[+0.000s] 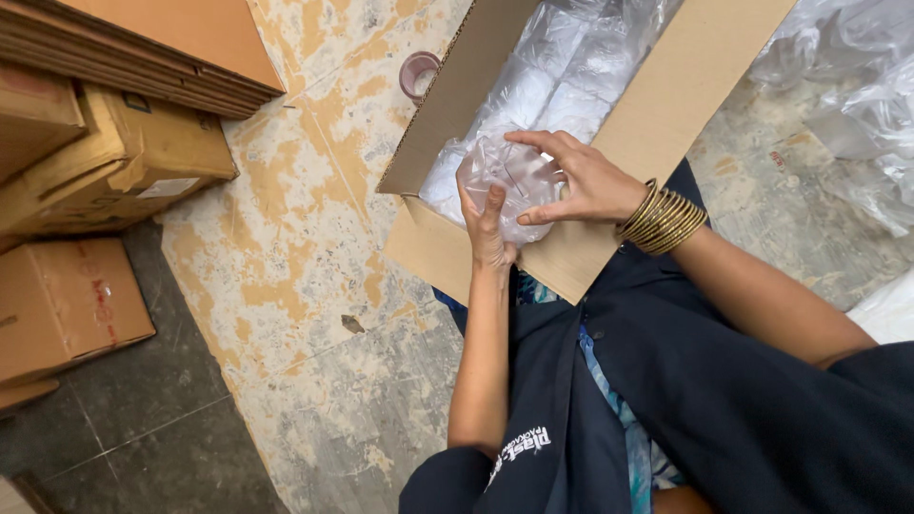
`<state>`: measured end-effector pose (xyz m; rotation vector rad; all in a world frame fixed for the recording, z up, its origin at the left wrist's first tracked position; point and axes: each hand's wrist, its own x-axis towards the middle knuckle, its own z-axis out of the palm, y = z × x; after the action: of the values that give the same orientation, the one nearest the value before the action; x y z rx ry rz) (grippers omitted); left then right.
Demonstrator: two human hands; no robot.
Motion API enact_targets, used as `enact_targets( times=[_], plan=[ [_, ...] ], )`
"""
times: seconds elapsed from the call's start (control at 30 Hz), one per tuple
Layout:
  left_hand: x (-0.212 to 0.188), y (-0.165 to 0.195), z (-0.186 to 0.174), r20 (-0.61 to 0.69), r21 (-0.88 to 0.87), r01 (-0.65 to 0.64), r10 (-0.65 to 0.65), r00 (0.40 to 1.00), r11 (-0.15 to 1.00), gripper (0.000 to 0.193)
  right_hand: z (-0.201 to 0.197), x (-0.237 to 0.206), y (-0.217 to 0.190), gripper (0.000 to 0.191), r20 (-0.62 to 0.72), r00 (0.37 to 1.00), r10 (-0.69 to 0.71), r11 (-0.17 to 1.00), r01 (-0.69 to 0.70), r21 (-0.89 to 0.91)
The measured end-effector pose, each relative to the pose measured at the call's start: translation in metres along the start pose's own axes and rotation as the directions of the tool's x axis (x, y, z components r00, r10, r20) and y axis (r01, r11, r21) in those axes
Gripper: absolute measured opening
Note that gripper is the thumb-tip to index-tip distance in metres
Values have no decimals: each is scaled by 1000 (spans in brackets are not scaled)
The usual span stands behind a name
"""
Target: The person sits on the floor with an open cardboard box and wraps square plastic containers in clear plastic bags one at a time, placing each wrapped container into the box. They take new containers from a pile beside them and continue filling the box with wrapped items.
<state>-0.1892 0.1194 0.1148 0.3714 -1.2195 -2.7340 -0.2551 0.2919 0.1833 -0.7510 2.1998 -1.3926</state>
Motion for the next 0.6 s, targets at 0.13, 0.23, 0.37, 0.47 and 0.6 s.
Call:
enact_targets(
  times=[0.13, 0.23, 0.37, 0.47, 0.6],
  plan=[
    [4, -14, -12, 66, -112, 3, 5, 998, 994, 100, 0, 18, 22, 109, 92, 996, -17, 976, -4, 217],
    [17, -16, -21, 216, -205, 170, -125, 968, 964, 94, -14, 41, 40, 103, 159, 982, -101, 938, 41, 343],
    [38, 9, -44, -89, 642, -116, 224, 971, 758, 72, -48, 69, 75, 81, 261, 961, 91, 993, -107, 49],
    [29, 27, -70, 22, 890, -158, 307, 951, 428, 59, -37, 86, 109, 90, 293, 880, 374, 814, -159, -559],
    [26, 10, -86, 251, 954, -233, 81, 964, -188, 53, 59, 80, 141, 56, 307, 848, 432, 753, -152, -640]
  ],
)
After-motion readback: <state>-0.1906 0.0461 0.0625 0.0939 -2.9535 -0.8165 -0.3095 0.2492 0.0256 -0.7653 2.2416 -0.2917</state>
